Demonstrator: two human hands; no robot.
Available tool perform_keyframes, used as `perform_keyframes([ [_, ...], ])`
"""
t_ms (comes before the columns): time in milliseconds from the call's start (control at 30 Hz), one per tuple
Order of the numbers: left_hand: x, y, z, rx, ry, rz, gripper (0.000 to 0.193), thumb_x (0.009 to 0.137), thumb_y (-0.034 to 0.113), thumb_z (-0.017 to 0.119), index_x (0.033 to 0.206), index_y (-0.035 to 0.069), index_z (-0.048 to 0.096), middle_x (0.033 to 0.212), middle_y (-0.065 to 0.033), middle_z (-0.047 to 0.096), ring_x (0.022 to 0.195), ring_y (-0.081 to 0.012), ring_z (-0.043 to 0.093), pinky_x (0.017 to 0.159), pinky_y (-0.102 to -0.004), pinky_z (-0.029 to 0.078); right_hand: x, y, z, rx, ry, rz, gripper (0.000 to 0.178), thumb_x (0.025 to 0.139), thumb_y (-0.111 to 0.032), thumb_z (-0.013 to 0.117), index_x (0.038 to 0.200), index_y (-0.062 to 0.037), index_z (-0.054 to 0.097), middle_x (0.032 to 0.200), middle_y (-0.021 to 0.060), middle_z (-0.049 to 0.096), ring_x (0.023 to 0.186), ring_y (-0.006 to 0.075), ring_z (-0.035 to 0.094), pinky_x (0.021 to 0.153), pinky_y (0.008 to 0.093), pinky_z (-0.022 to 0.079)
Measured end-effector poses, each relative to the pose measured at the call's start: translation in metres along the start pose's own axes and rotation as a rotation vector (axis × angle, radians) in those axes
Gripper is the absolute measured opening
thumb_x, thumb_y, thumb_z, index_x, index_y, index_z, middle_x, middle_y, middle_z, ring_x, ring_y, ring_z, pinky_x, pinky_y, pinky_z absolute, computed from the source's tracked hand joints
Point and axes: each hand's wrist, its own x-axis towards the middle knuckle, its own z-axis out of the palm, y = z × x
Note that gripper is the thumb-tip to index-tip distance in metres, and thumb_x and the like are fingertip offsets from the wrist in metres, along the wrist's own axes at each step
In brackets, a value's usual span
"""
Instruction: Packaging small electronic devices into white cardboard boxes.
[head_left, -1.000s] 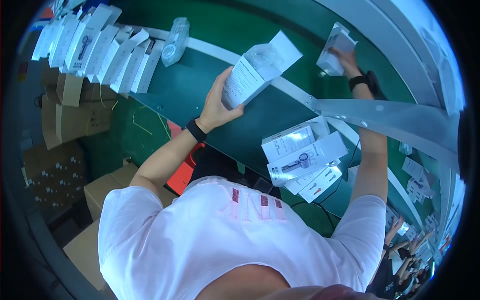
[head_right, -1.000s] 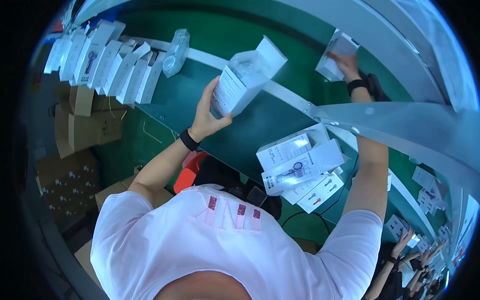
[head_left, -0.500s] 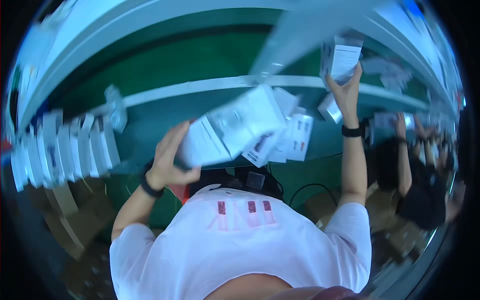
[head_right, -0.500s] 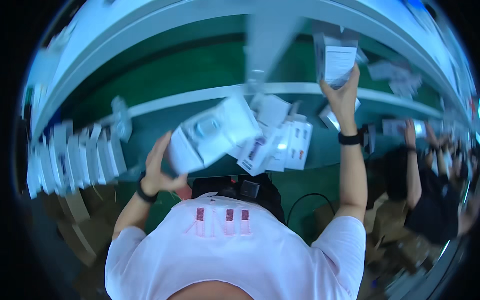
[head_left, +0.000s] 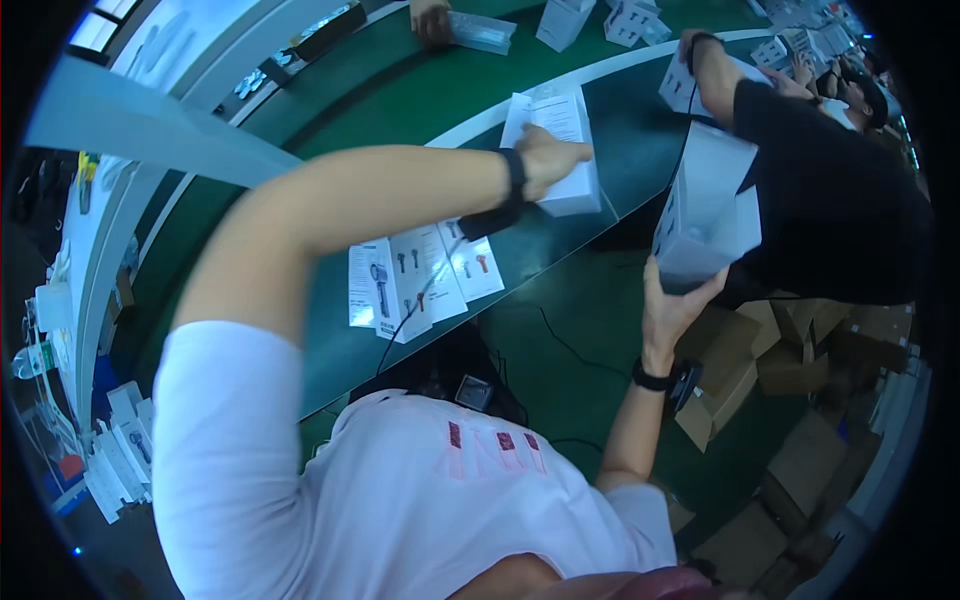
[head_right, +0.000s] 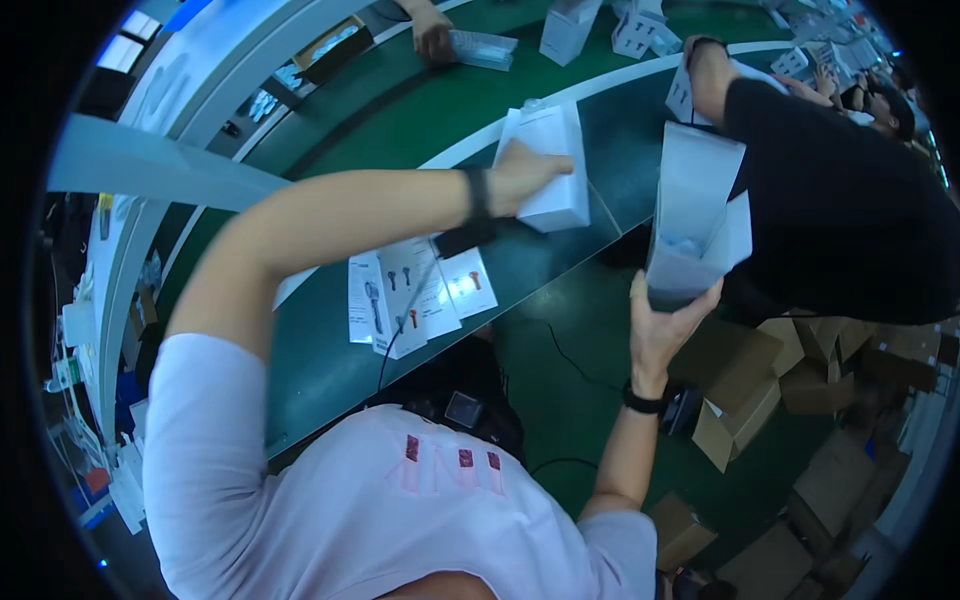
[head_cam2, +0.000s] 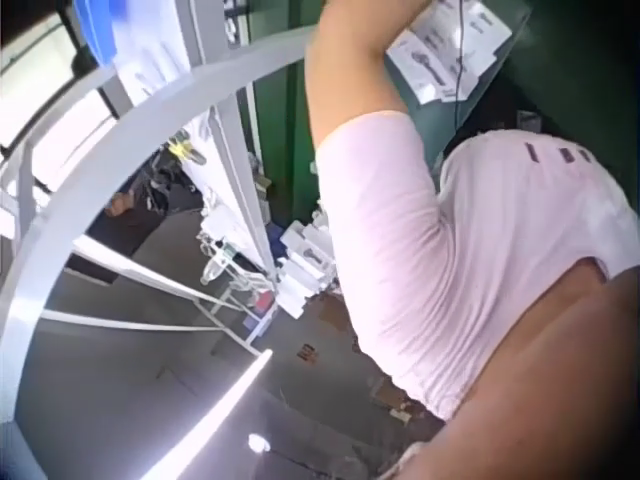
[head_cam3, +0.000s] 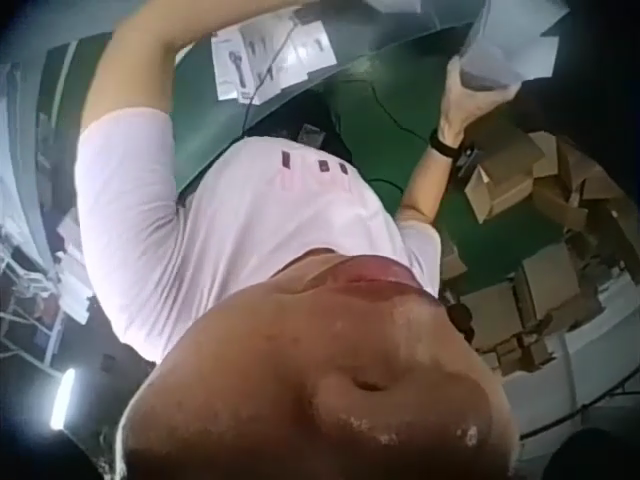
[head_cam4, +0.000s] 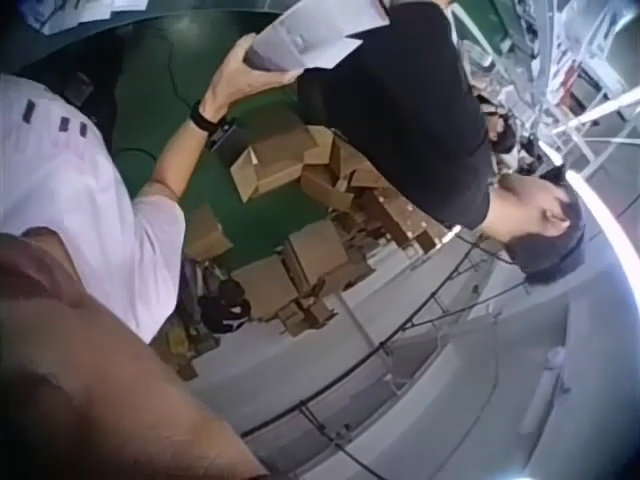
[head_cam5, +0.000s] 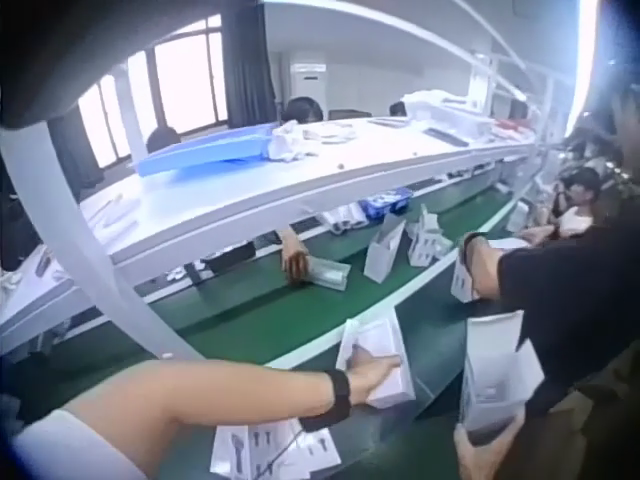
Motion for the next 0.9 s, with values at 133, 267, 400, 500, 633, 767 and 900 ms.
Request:
perform_keyframes([
  [133, 0.073, 0.023, 0.088, -0.127, 0.305, -0.103, 0.115, 0.064, 0.021, 0.081, 0.146, -0.001, 0.003, 0.137, -0.0279, 0.036, 0.126, -0.0391, 0.041, 0.105, -0.0421, 0.037, -0.012, 0.031, -0.002, -0.041, 0.071, -0.043, 0.092, 0.068, -0.002, 0.08, 0.139, -0.0005, 0.021, 0.136, 0.0202, 0.033, 0.123, 0.0304, 0.039, 0.104, 0.0435, 0.032],
  [267, 0.08, -0.007, 0.085, 0.086, 0.42, 0.164, 0.113, 0.067, 0.024, 0.08, 0.145, -0.003, 0.004, 0.136, -0.0309, 0.035, 0.124, -0.0411, 0.041, 0.104, -0.044, 0.037, -0.029, 0.043, 0.006, 0.109, 0.098, -0.141, 0.102, 0.067, 0.001, 0.082, 0.142, -0.0029, 0.013, 0.14, 0.0195, 0.028, 0.126, 0.029, 0.038, 0.103, 0.0411, 0.035],
  [400, -0.05, 0.006, 0.05, -0.205, -0.112, 0.161, 0.112, 0.072, 0.025, 0.077, 0.144, -0.01, -0.001, 0.145, -0.0317, 0.024, 0.135, -0.0375, 0.029, 0.106, -0.0413, 0.032, -0.02, 0.036, -0.002, 0.053, 0.102, -0.209, 0.103, 0.066, 0.001, 0.082, 0.142, -0.0041, 0.013, 0.139, 0.019, 0.029, 0.126, 0.0294, 0.037, 0.103, 0.0422, 0.034],
  [500, -0.15, -0.017, -0.005, -0.368, -0.166, 0.17, 0.103, 0.075, 0.02, 0.076, 0.146, -0.006, 0.006, 0.146, -0.0303, 0.026, 0.136, -0.0335, 0.029, 0.107, -0.0417, 0.031, -0.009, 0.009, 0.007, 0.111, 0.005, -0.297, 0.1, 0.067, 0.001, 0.082, 0.141, -0.0046, 0.015, 0.139, 0.019, 0.03, 0.127, 0.03, 0.036, 0.103, 0.0426, 0.033],
  [633, -0.268, -0.032, -0.061, -0.409, -0.347, 0.208, 0.075, 0.084, 0.011, 0.068, 0.146, 0.004, 0.026, 0.137, -0.0182, 0.046, 0.128, -0.0253, 0.043, 0.105, -0.0361, 0.035, -0.005, -0.045, 0.019, 0.341, -0.154, -0.277, 0.096, 0.067, -0.001, 0.078, 0.14, -0.0011, 0.016, 0.132, 0.0192, 0.035, 0.121, 0.0309, 0.041, 0.102, 0.0411, 0.032],
  [767, -0.341, -0.055, -0.117, -0.475, -0.199, 0.169, 0.057, 0.088, 0.019, 0.064, 0.138, 0.004, 0.042, 0.129, -0.0135, 0.054, 0.12, -0.0204, 0.051, 0.102, -0.0333, 0.038, -0.016, -0.121, 0.01, 0.397, -0.451, -0.27, 0.097, 0.074, -0.002, 0.072, 0.145, 0.0007, 0.007, 0.133, 0.019, 0.037, 0.123, 0.0305, 0.042, 0.102, 0.0408, 0.034],
  [900, -0.384, -0.147, -0.164, -0.54, 0.13, 0.115, 0.051, 0.09, 0.022, 0.062, 0.135, 0.003, 0.045, 0.122, -0.011, 0.058, 0.113, -0.0175, 0.054, 0.098, -0.0296, 0.04, -0.036, -0.221, 0.019, 0.2, -1.078, -0.526, 0.095, 0.069, -0.015, 0.073, 0.146, 0.0003, 0.019, 0.136, 0.024, 0.04, 0.121, 0.0325, 0.046, 0.1, 0.04, 0.037],
])
